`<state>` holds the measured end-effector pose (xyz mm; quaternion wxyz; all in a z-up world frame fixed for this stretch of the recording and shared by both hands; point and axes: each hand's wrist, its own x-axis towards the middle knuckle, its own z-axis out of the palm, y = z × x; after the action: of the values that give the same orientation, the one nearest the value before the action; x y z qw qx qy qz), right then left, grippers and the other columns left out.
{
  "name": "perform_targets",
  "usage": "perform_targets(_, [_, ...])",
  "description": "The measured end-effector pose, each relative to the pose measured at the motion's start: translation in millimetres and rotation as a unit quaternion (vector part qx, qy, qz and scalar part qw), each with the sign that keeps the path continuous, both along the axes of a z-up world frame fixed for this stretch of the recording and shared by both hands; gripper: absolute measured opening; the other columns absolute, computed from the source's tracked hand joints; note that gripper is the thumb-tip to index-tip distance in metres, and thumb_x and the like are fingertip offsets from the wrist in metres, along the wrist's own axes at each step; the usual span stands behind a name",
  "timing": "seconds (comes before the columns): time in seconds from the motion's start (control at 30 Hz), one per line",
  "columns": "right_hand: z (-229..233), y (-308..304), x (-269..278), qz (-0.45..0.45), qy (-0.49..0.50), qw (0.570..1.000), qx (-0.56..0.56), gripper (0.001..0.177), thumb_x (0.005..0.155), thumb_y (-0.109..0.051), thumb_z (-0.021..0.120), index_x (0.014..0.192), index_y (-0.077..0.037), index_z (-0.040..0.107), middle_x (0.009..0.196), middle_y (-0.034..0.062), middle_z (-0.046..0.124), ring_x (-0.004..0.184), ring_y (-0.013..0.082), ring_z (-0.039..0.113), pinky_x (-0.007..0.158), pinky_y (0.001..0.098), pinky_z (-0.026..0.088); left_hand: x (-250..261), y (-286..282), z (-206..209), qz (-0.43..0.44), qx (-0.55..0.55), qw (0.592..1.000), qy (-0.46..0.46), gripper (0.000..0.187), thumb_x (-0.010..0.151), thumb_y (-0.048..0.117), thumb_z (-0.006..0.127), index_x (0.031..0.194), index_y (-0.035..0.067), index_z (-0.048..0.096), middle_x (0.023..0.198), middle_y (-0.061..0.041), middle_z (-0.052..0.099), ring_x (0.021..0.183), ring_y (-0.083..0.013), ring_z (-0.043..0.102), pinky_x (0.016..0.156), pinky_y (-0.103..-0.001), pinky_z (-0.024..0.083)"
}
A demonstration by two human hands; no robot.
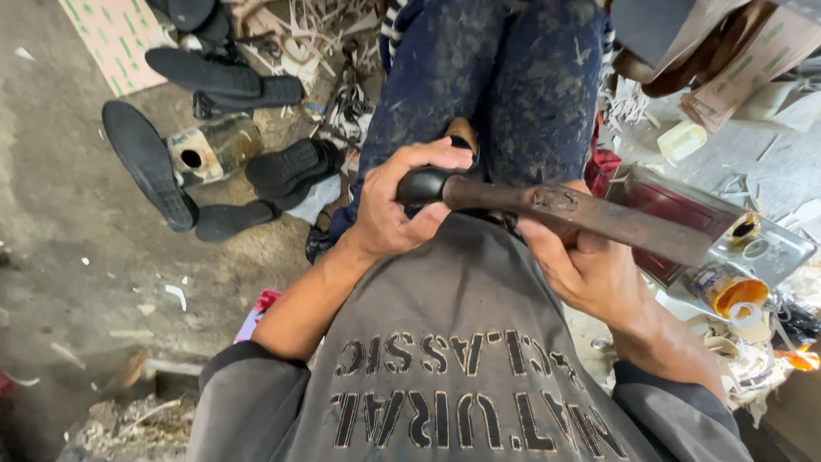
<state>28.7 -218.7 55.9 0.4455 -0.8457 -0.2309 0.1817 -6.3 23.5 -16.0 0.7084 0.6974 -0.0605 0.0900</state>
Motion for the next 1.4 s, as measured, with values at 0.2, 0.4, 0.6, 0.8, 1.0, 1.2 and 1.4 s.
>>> perform_targets(0.2, [-11.7, -0.5, -20.3, -0.134, 0.040, 0.977, 0.159, 0.035, 0.105, -0.011, 0.046, 0.073, -0.004, 0.059, 0.060, 0.0064, 0.056, 0.049, 0.0152, 0.050, 0.057, 0.0250, 0.048, -6.3, 2.3, -12.4, 0.063, -0.078, 0.994, -0.040, 0.036, 0.093, 0.032, 0.071, 0.107, -0.002, 0.067, 0.103, -0.016, 0.078, 0.100, -0.0318, 0.077, 0.103, -0.047, 0.054])
perform_targets(0.4, [-19.7, 2.5, -4.0, -0.066, -0.017, 0.997, 0.023, 0.029, 0.101, -0.014, 0.063, 0.080, 0.006, 0.068, 0.066, 0.0235, 0.062, 0.058, 0.0392, 0.062, 0.053, 0.0377, 0.049, 3.1, 4.0, -20.4, 0.072, -0.118, 0.989, -0.055, 0.037, 0.094, 0.032, 0.070, 0.102, -0.004, 0.066, 0.102, -0.018, 0.078, 0.103, -0.0340, 0.076, 0.103, -0.048, 0.054])
perform_targets(0.6, [-21.1, 1.8, 0.3, -0.037, -0.040, 0.997, 0.057, 0.031, 0.101, -0.013, 0.065, 0.071, -0.005, 0.068, 0.058, 0.0100, 0.062, 0.054, 0.0271, 0.063, 0.061, 0.0331, 0.051, 5.2, 3.3, -23.8, 0.080, -0.124, 0.986, -0.077, 0.040, 0.093, 0.033, 0.072, 0.102, -0.005, 0.068, 0.101, -0.019, 0.077, 0.102, -0.0335, 0.076, 0.101, -0.048, 0.054])
perform_targets(0.8, [9.9, 19.2, 13.6, -0.116, 0.059, 0.988, 0.089, 0.044, 0.108, -0.013, 0.053, 0.065, -0.005, 0.060, 0.057, 0.0065, 0.058, 0.050, 0.0171, 0.059, 0.053, 0.0267, 0.048, 1.0, -5.4, -15.9, 0.108, -0.118, 0.986, -0.053, 0.038, 0.094, 0.035, 0.070, 0.106, 0.000, 0.070, 0.103, -0.013, 0.078, 0.103, -0.0298, 0.076, 0.101, -0.045, 0.055])
perform_targets(1.0, [34.8, 9.0, 24.8, -0.024, 0.092, 0.991, -0.094, 0.028, 0.108, -0.023, 0.052, 0.095, -0.002, 0.066, 0.055, -0.0016, 0.058, 0.041, 0.0079, 0.051, 0.041, 0.0225, 0.040, -2.1, 1.9, -7.6, -0.009, 0.015, 1.000, 0.016, 0.039, 0.091, 0.022, 0.066, 0.126, 0.005, 0.058, 0.124, -0.015, 0.071, 0.124, -0.0339, 0.070, 0.114, -0.042, 0.054])
perform_targets(1.2, [59.0, -2.0, 35.5, -0.044, 0.157, 0.981, -0.105, 0.037, 0.105, -0.020, 0.056, 0.073, -0.002, 0.057, 0.049, 0.0005, 0.052, 0.045, 0.0077, 0.048, 0.045, 0.0257, 0.045, 11.5, -11.2, -1.4, -0.042, 0.039, 0.997, -0.052, 0.035, 0.092, 0.021, 0.067, 0.122, 0.004, 0.058, 0.116, -0.013, 0.070, 0.106, -0.0311, 0.071, 0.100, -0.040, 0.057])
perform_targets(1.4, [75.2, -6.1, 48.5, 0.017, 0.050, 0.998, -0.027, 0.024, 0.109, -0.018, 0.048, 0.114, 0.003, 0.059, 0.065, -0.0002, 0.062, 0.045, 0.0067, 0.055, 0.044, 0.0205, 0.051, 19.8, -22.3, 6.8, -0.040, 0.061, 0.996, -0.057, 0.031, 0.094, 0.020, 0.070, 0.118, 0.005, 0.057, 0.106, -0.010, 0.070, 0.092, -0.0277, 0.070, 0.091, -0.037, 0.055])
